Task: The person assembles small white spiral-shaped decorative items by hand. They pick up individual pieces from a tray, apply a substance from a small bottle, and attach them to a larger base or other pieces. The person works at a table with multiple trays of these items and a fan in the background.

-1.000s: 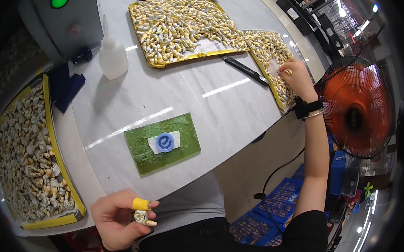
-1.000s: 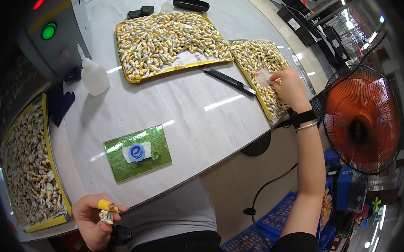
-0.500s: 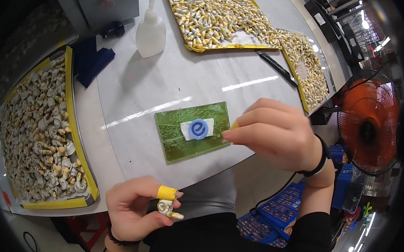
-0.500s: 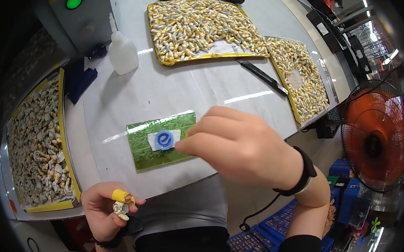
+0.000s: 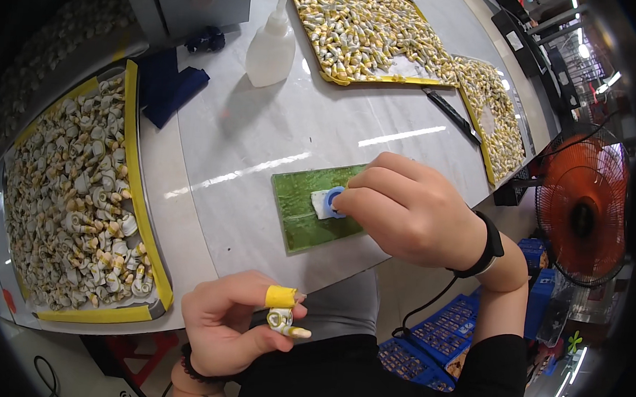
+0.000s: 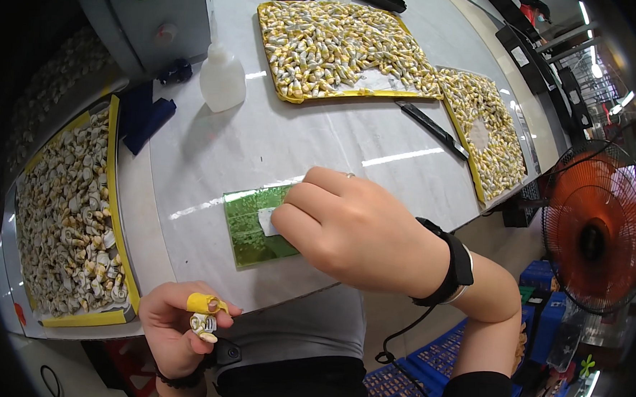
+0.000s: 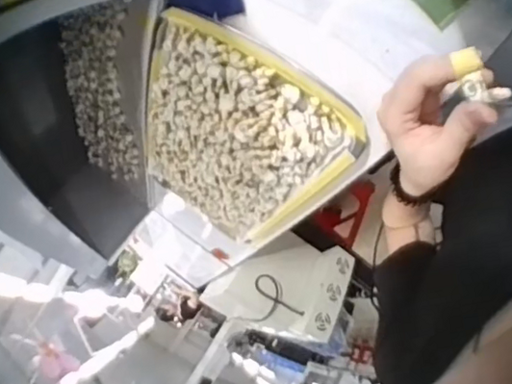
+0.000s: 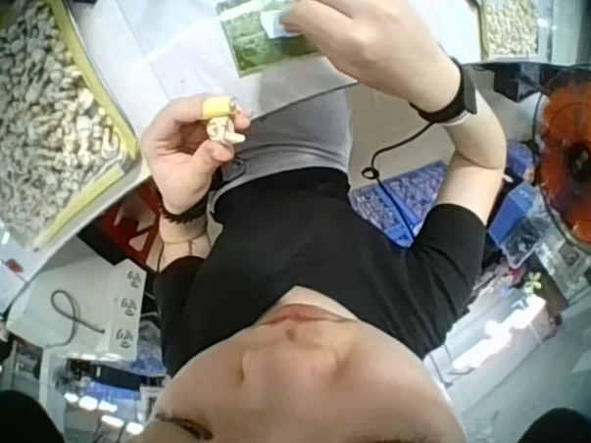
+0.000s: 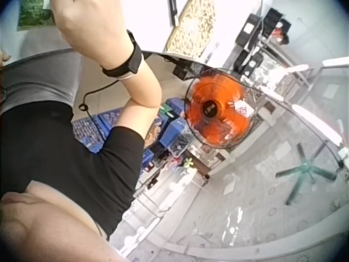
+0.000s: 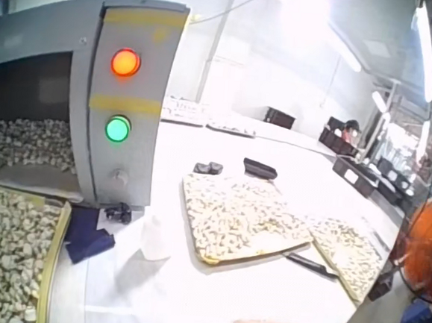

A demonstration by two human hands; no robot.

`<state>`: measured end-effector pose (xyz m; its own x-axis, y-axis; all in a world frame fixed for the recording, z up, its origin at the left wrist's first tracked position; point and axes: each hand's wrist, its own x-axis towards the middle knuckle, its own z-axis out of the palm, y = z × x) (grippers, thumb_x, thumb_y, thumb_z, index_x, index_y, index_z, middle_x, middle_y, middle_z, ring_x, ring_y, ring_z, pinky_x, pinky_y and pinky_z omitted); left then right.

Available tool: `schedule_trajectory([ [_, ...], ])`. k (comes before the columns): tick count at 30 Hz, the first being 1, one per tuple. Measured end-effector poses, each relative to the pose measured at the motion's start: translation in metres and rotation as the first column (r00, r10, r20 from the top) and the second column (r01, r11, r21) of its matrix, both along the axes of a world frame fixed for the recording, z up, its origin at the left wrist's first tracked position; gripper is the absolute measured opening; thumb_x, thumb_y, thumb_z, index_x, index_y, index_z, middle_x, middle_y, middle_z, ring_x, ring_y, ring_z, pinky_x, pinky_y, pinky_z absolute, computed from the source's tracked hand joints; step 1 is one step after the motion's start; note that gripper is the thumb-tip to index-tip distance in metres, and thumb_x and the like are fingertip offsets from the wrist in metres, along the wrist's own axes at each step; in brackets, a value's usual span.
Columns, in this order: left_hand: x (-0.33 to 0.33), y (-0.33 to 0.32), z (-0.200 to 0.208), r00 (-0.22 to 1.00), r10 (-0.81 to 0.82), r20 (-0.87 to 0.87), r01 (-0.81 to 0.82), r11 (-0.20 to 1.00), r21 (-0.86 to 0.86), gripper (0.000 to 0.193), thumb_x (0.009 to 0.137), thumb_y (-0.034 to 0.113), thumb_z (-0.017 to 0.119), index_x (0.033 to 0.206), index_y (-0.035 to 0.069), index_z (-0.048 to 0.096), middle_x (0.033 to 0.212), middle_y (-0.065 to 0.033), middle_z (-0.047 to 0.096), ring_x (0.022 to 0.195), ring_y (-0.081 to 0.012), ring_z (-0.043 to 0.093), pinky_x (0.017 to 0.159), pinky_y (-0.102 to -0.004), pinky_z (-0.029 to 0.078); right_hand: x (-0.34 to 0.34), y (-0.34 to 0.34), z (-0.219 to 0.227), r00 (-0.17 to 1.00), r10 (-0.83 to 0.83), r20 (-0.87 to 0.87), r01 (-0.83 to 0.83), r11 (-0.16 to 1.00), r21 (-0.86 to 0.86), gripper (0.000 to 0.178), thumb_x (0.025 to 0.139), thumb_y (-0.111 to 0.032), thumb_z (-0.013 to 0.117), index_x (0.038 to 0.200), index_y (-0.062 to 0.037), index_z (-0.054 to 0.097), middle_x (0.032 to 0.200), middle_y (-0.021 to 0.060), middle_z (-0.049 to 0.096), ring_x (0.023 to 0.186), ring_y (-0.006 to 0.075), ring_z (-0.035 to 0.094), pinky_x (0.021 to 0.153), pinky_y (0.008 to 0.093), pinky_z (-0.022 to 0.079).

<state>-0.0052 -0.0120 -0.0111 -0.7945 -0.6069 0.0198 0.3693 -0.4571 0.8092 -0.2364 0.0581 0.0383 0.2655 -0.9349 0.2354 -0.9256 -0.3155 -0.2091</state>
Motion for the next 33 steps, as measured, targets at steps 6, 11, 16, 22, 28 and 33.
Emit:
schedule_trajectory([
  [6, -0.004, 0.013, 0.0, 0.987, 0.154, 0.033, -0.144, 0.967, -0.21, 0.036, 0.067, -0.001, 0.078, 0.097, -0.006, 0.059, 0.095, -0.0186, 0.066, 0.08, -0.0195, 0.065, 0.074, -0.0299, 0.053, 0.016, 0.014, 0.007, 0.913, -0.128, 0.388, 0.182, 0.978, -0.105, 0.019, 0.064, 0.008, 0.069, 0.08, 0.001, 0.062, 0.073, 0.009, 0.062, 0.062, 0.0236, 0.059, 0.055, 0.0299, 0.048],
  [11, -0.01, 0.018, -0.001, 0.978, 0.201, -0.048, -0.204, 0.897, -0.392, 0.029, 0.07, -0.002, 0.076, 0.094, -0.003, 0.061, 0.094, -0.0183, 0.066, 0.081, -0.0234, 0.067, 0.079, -0.0349, 0.053, 0.035, 0.031, 0.009, 0.653, -0.003, 0.757, 0.014, 1.0, -0.008, 0.018, 0.068, 0.006, 0.069, 0.084, 0.002, 0.063, 0.079, 0.0103, 0.062, 0.066, 0.024, 0.06, 0.058, 0.0303, 0.049],
  [16, -0.014, 0.017, 0.003, 0.984, 0.18, 0.016, -0.141, 0.819, -0.556, 0.039, 0.067, 0.021, 0.081, 0.091, 0.003, 0.056, 0.085, -0.013, 0.066, 0.078, -0.023, 0.065, 0.078, -0.0404, 0.053, 0.041, 0.03, 0.004, 0.657, 0.081, 0.75, -0.016, 0.995, -0.094, 0.018, 0.07, 0.006, 0.067, 0.087, 0.0036, 0.063, 0.079, 0.0119, 0.06, 0.065, 0.0255, 0.059, 0.058, 0.031, 0.049],
  [22, -0.019, 0.015, 0.007, 0.973, 0.227, 0.042, -0.141, 0.727, -0.672, 0.037, 0.064, 0.022, 0.083, 0.085, 0.003, 0.059, 0.079, -0.0117, 0.067, 0.073, -0.0234, 0.065, 0.072, -0.0397, 0.055, 0.046, 0.025, 0.0, 0.68, 0.121, 0.723, -0.006, 0.987, -0.159, 0.016, 0.069, 0.005, 0.071, 0.078, -0.0001, 0.059, 0.075, 0.0117, 0.063, 0.06, 0.0231, 0.06, 0.052, 0.0291, 0.051],
  [28, -0.013, 0.011, 0.012, 0.98, 0.2, 0.014, -0.144, 0.75, -0.646, 0.03, 0.06, 0.006, 0.084, 0.081, 0.0, 0.063, 0.078, -0.0111, 0.066, 0.075, -0.027, 0.067, 0.073, -0.0394, 0.056, 0.045, 0.021, 0.001, 0.654, 0.204, 0.729, -0.086, 0.977, -0.197, 0.009, 0.073, 0.006, 0.066, 0.077, 0.0049, 0.057, 0.077, 0.0143, 0.06, 0.062, 0.0243, 0.058, 0.053, 0.0297, 0.049],
  [33, -0.015, 0.011, 0.013, 0.979, 0.205, -0.003, -0.159, 0.75, -0.642, 0.03, 0.059, 0.007, 0.084, 0.079, 0.0, 0.063, 0.075, -0.0114, 0.065, 0.075, -0.0276, 0.067, 0.073, -0.0404, 0.056, 0.043, 0.023, 0.002, 0.667, 0.226, 0.71, -0.105, 0.972, -0.21, 0.009, 0.074, 0.004, 0.064, 0.079, 0.0069, 0.058, 0.081, 0.016, 0.059, 0.064, 0.0243, 0.058, 0.054, 0.0291, 0.048],
])
